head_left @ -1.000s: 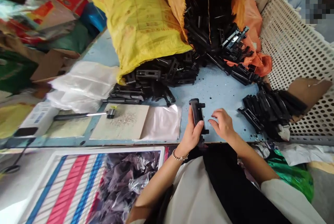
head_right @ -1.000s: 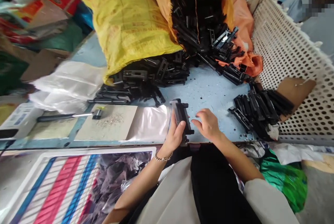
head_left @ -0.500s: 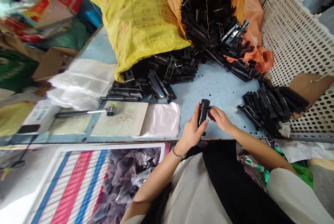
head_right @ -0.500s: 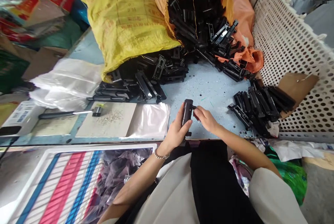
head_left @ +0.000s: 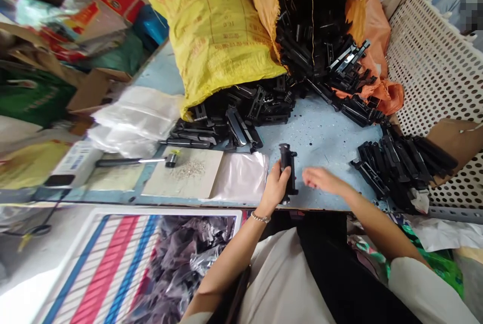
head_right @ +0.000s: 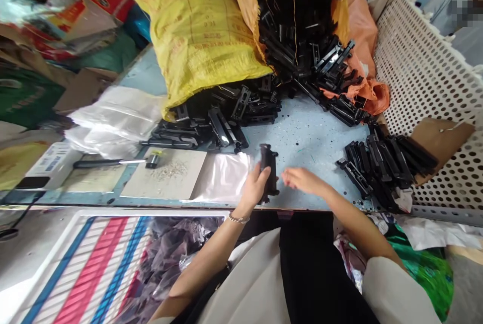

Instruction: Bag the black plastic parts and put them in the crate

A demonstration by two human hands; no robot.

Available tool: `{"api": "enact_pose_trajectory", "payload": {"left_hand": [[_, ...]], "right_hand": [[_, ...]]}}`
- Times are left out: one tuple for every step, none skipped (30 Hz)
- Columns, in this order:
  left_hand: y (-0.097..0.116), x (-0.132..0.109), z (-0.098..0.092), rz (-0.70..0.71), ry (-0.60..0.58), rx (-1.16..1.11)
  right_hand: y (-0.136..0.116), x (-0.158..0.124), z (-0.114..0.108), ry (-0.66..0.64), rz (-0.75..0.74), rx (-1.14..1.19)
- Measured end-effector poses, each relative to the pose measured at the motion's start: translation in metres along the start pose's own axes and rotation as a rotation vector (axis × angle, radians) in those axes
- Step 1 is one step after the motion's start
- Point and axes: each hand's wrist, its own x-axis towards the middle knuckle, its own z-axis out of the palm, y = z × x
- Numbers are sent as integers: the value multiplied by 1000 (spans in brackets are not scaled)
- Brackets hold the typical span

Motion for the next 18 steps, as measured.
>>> {"api": "enact_pose_trajectory", "payload": {"left_hand": [[-7,1,4,-40,-21,48],[-13,2,11,-54,-39,111],[-18,1,19,-43,-51,170],[-23,0,27,-7,-48,208],[-27,-2,35,43,-33,229],[-31,-3,42,97,-11,236],[-34,-3,46,143,11,236],[-37,-2,47,175,24,226],[-41,0,45,196,29,205],[-44,4,41,192,29,161],[-47,8,35,166,28,103],[-49,14,27,130,28,48],[-51,21,19,86,38,-12],[-51,28,12,35,61,-83],[-49,35,6,-15,92,-167],[-46,42,1,-52,115,-266],[-40,47,-2,-69,123,-381],[-33,51,-3,-72,104,-507]], "right_hand": [[-4,22,-17,148,-28,-77],[-9,48,-32,288,-73,-198],[-14,76,-43,397,-122,-325],[-18,104,-50,452,-159,-436],[-21,131,-53,461,-171,-526],[-24,154,-53,450,-175,-597],[-25,173,-51,431,-163,-654],[-25,187,-47,413,-141,-687],[-24,195,-43,400,-116,-701],[-22,197,-40,394,-93,-705],[-19,195,-37,392,-67,-679],[-15,187,-34,389,-40,-632],[-11,176,-32,381,-10,-582],[-7,162,-29,371,21,-517],[-3,145,-25,359,51,-422],[0,127,-20,338,80,-298],[3,108,-14,307,102,-121],[5,89,-6,262,123,91]]}}
